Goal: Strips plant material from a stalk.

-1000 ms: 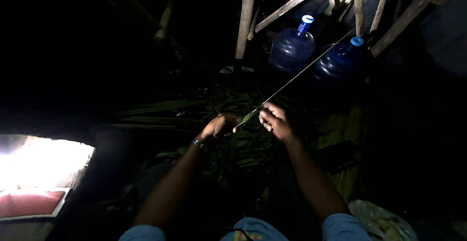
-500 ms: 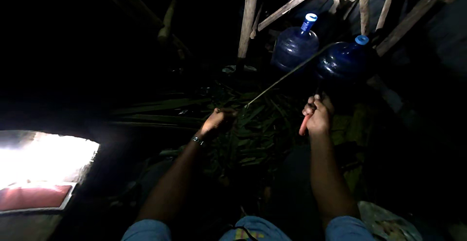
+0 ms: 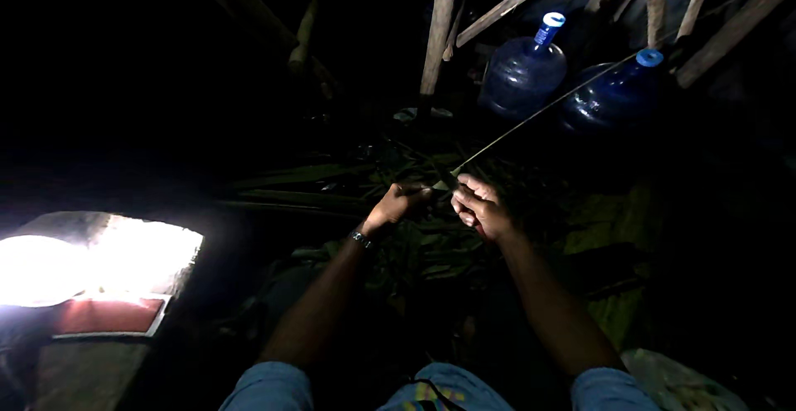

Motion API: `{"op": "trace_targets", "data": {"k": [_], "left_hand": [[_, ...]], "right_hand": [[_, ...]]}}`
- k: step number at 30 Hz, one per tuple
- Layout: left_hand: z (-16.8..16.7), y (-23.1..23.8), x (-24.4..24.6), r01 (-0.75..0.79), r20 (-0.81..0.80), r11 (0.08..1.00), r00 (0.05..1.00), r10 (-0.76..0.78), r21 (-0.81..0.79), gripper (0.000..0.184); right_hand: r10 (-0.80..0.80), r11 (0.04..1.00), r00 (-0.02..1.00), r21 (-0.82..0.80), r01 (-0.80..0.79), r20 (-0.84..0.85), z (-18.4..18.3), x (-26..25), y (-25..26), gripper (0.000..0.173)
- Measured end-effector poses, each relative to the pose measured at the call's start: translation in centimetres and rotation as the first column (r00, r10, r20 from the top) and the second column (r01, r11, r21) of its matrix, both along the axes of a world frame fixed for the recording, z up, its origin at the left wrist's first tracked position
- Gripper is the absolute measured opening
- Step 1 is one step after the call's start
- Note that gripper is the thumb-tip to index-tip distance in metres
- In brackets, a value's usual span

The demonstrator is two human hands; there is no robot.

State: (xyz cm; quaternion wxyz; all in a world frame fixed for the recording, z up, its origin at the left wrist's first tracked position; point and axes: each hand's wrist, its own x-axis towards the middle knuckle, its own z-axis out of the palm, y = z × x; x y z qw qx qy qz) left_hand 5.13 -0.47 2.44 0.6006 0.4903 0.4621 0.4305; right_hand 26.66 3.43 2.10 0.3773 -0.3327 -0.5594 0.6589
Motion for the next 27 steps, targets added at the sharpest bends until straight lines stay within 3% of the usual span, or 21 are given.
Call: {"op": "trace_targets", "data": {"k": [4, 8, 10, 12, 15, 17, 18, 22, 27], "left_hand": [[0.1, 0.1, 0.2, 0.062, 0.063, 0.996, 0.996, -0.058, -0.06, 0.03], [-0.6, 0.2, 0.7, -0.053, 0.169, 0.996, 0.983, 0.065, -0.073, 0.021], [-0.3, -0.1, 0.9, -0.085, 0.153, 0.993, 0.983, 0.097, -0.084, 0.02], [0.0, -0.2, 1.1, -0.06, 0.144, 0.993, 0.987, 0.074, -0.1, 0.023], [0.2, -0.3, 1.0, 0.02, 0.141, 0.992, 0.99, -0.002, -0.121, 0.028], [0.4, -0.2, 0.9, 0.054, 0.142, 0.986, 0.989, -0.031, -0.157, 0.027], [0.4, -0.1, 0.8, 0.078, 0.152, 0.981, 0.987, -0.051, -0.18, 0.027], [0.9, -0.1, 0.2, 0.203, 0.229, 0.953, 0.962, -0.151, -0.225, 0.028], [0.6, -0.2, 0.7, 0.077, 0.121, 0.989, 0.991, -0.061, -0.129, 0.023]], "right_hand": [[-0.069, 0.998, 0.997, -0.008, 0.069, -0.029, 0.1, 0.7, 0.4, 0.035], [0.184, 0.983, 0.981, -0.009, -0.184, 0.058, -0.2, 0.4, -0.1, 0.026], [0.317, 0.947, 0.94, 0.022, -0.322, 0.125, -0.5, 0.0, -0.3, 0.032], [0.35, 0.934, 0.927, 0.024, -0.356, 0.135, -0.7, -0.2, -0.4, 0.037], [0.335, 0.941, 0.937, 0.015, -0.338, 0.095, -0.6, 0.0, -0.3, 0.031], [0.313, 0.947, 0.943, 0.042, -0.319, 0.115, -0.4, 0.2, -0.2, 0.007], [0.295, 0.951, 0.947, 0.052, -0.303, 0.123, -0.2, 0.4, -0.1, 0.005], [0.215, 0.975, 0.973, 0.042, -0.219, 0.085, 0.3, 1.1, 0.0, 0.032], [0.085, 0.994, 0.993, 0.056, -0.09, 0.076, 0.3, 0.8, -0.1, 0.014]]}}
